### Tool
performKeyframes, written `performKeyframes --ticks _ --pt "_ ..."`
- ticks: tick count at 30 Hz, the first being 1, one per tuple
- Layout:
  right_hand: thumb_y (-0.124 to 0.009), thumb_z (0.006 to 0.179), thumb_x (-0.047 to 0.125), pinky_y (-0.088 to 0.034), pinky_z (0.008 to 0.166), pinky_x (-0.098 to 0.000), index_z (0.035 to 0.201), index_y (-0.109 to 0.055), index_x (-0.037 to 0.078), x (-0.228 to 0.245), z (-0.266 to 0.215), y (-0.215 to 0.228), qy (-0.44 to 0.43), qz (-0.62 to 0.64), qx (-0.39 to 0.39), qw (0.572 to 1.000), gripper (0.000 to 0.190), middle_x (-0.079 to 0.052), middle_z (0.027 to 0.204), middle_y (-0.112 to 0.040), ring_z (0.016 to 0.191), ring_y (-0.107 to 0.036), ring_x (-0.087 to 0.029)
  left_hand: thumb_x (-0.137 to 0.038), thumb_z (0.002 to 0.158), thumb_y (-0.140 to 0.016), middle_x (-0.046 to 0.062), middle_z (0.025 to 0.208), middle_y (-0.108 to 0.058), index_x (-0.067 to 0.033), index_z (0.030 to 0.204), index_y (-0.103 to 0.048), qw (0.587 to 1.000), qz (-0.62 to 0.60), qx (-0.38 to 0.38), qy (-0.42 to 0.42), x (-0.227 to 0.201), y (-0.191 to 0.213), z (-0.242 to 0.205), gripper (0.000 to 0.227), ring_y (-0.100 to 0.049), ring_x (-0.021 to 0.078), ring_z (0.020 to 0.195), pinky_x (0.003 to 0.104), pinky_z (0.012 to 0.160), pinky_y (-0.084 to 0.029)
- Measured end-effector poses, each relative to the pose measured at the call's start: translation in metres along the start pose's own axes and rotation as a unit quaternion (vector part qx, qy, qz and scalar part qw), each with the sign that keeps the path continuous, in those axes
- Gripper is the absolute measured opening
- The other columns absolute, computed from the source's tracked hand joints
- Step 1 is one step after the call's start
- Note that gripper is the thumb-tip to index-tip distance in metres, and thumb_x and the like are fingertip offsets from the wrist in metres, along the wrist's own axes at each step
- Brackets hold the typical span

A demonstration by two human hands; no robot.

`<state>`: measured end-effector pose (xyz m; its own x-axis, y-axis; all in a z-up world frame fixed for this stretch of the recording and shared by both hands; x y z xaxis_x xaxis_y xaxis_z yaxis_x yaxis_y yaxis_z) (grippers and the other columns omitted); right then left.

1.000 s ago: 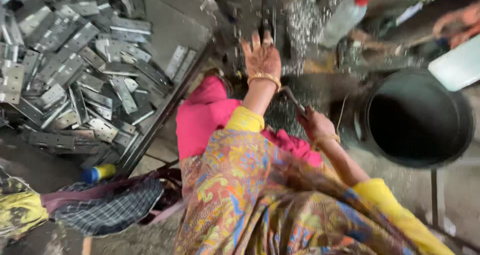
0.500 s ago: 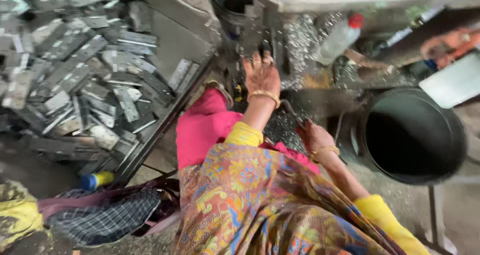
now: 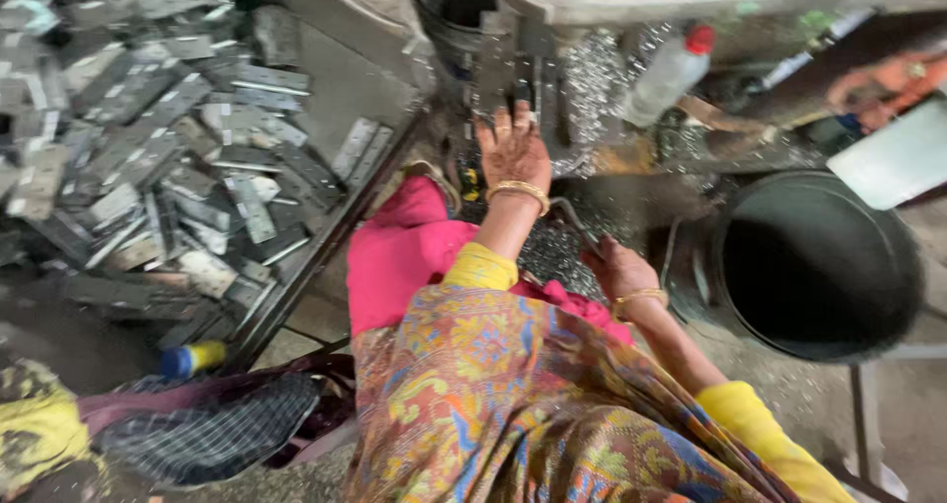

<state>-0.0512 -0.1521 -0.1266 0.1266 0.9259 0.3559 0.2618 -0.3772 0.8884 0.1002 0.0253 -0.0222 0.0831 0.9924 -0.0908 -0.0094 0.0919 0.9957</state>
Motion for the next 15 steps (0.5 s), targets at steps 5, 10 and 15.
performKeyframes --ticks 5,10,15 --pt "-0.058 0.096 0.053 -0.054 0.076 -0.0561 0.11 -0.063 0.01 0.002 0.006 0.026 -0.011 -0.027 0.032 0.999 0.046 -0.024 0.096 -0.073 0.091 -0.07 -0.045 -0.014 0.103 -0.032 0.001 0.166 -0.034 -0.0112 0.143 -0.054 0.999 -0.006 0.041 -0.009 -0.004 -0.012 0.005 0.046 -0.025 0.0264 0.154 0.056 0.127 -0.012" --pt "-0.054 0.099 0.054 -0.054 0.075 -0.0568 0.114 -0.062 0.012 -0.009 -0.014 -0.005 -0.05 0.003 0.011 0.999 0.046 -0.023 0.093 -0.074 0.088 -0.071 -0.046 -0.015 0.099 -0.033 0.002 0.162 -0.035 -0.0102 0.147 -0.047 1.0 0.0 0.025 -0.01 -0.009 -0.016 0.007 0.051 -0.027 0.0272 0.15 0.059 0.122 -0.012" --pt "-0.055 0.099 0.055 -0.053 0.078 -0.0571 0.11 -0.062 0.009 -0.005 -0.009 -0.002 -0.038 0.005 0.016 0.999 0.048 -0.024 0.096 -0.074 0.093 -0.07 -0.047 -0.016 0.102 -0.033 0.004 0.162 -0.037 -0.0117 0.146 -0.049 1.0 0.012 -0.025 -0.008 -0.002 -0.012 0.007 0.047 -0.03 0.0267 0.153 0.058 0.124 -0.01"
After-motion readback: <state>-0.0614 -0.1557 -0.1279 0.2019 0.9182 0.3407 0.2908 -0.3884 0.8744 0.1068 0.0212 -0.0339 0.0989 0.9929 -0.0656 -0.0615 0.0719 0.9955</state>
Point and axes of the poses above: each hand's wrist, its own z-axis towards the middle knuckle, its own y-axis out of the back of the hand, x = y × z, the point moved 9 cm from there along z, towards the middle knuckle
